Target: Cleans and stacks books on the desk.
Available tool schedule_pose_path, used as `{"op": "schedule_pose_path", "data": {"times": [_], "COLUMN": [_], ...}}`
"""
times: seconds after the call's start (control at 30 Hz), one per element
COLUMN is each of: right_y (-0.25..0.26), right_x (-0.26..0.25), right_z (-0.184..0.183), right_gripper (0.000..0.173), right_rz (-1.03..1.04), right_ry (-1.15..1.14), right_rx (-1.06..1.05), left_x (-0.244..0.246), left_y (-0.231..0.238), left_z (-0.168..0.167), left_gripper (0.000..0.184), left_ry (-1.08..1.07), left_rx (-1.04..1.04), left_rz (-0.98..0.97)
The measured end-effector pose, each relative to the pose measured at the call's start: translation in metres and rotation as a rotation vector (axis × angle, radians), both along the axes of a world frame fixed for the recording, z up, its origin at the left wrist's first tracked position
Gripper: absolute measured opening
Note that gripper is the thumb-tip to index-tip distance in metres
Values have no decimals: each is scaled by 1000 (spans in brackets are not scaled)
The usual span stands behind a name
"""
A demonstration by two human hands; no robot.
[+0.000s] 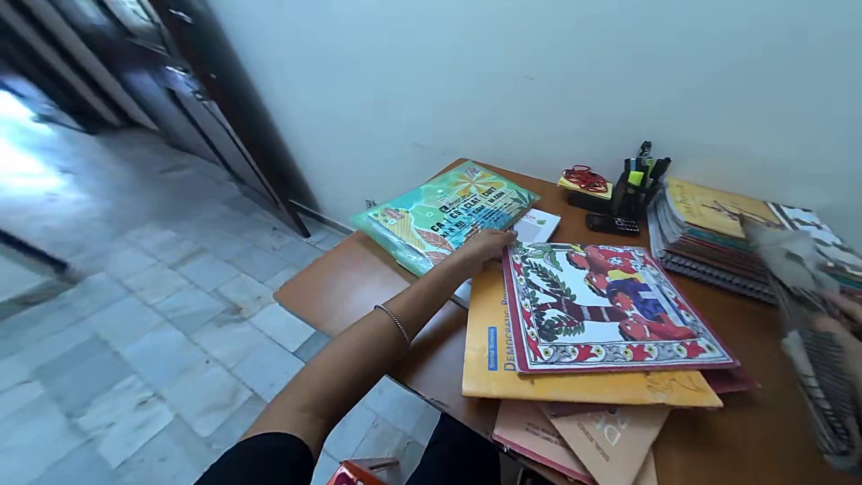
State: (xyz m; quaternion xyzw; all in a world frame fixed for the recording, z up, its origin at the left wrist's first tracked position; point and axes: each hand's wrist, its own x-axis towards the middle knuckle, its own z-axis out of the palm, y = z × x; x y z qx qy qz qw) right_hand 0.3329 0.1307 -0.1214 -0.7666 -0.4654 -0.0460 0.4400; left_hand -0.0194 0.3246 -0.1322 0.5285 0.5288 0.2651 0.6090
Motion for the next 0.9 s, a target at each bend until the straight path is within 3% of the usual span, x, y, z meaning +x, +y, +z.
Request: {"op": "schedule_pose_path", "data": {"times": [0.1, 0.27, 0.37, 0.47, 0.6, 0.67, 0.73, 0.9], "right_y": [28, 68, 69, 65, 70, 77, 86, 100], "right_x": [-25, -143, -211, -240, -219, -193, -157, -46], "right_z": [10, 13, 5, -14, -20, -16, -10, -12], "right_gripper": [33, 26, 30, 34, 33, 35, 36, 32], "right_rz": [184, 493, 675, 707, 647, 593, 498, 191], "right_ry": [-113, -133, -119, -306, -436, -427, -393, -227], "right_rx": [-113, -135, -255, -262, -273, -363, -456, -582], "left_x": [0, -9, -14, -24, -20, -21, -22, -23], "left_y": [0, -1, -12, -11, -7, -2, 2, 2], "left_z": [-4, -10, -6, -10, -8, -8, -8, -6], "left_gripper": [37, 39, 18, 19, 15, 25, 33, 33], "left_ry": [-69, -174, -218, -229, -183, -158, -156, -162], "left_rx": [3, 13, 35, 74, 53, 25, 13, 11], "left_rz": [15, -78, -49, -112, -126, -194, -242, -257]}}
